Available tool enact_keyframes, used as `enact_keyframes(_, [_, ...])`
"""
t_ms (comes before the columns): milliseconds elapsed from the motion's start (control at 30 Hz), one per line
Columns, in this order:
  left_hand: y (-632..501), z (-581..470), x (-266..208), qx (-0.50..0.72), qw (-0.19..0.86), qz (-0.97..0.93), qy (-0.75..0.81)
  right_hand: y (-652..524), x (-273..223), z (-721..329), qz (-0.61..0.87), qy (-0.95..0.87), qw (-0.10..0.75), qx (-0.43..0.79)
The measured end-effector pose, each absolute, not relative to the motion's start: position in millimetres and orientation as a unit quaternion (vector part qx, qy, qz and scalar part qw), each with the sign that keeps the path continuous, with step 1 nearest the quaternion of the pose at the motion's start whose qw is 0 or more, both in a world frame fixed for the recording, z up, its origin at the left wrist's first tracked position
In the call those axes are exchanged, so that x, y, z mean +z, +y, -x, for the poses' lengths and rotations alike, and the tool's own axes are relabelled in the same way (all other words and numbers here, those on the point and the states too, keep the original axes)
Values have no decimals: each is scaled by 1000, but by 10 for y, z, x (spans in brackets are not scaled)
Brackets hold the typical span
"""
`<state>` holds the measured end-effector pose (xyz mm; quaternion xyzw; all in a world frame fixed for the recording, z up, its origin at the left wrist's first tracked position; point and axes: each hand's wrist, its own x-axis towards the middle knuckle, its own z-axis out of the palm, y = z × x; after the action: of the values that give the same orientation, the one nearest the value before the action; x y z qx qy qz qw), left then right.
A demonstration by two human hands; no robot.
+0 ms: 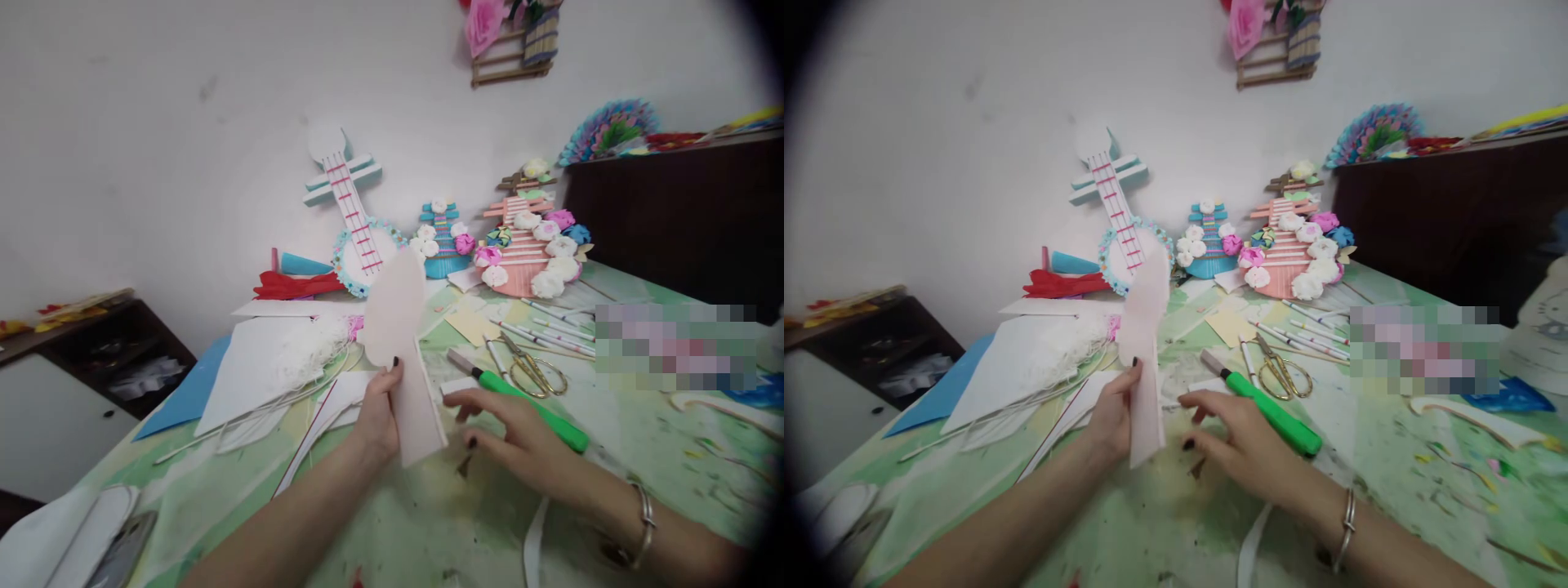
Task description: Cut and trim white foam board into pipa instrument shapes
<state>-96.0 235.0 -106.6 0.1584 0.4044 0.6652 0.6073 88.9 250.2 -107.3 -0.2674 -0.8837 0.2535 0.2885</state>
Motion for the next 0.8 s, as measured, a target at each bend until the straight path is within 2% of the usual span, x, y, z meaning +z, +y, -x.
enact_keyframes(67, [2382, 1046, -1095, 648, 617, -123, 428, 2682, -1144, -951, 366, -886, 271, 86])
enact_keyframes(200, [2378, 1114, -1148, 632, 629, -64, 448, 2994, -1356, -1043, 453, -857, 243, 28])
enact_keyframes(367, [2388, 1106, -1182, 657, 630, -66, 408, 3153, -1422, -1145, 483, -845, 225, 47])
enact_keyframes(533, [2397, 1133, -1217, 656, 616, -29, 435, 2998, -1185, -1202, 454, -846, 261, 103])
enact_keyframes(667, [2403, 1124, -1234, 666, 587, -35, 459, 2609, -998, -1083, 363, -854, 310, 208])
enact_keyframes(800, [2419, 1092, -1248, 671, 573, -64, 466, 2305, -987, -924, 258, -916, 263, 158])
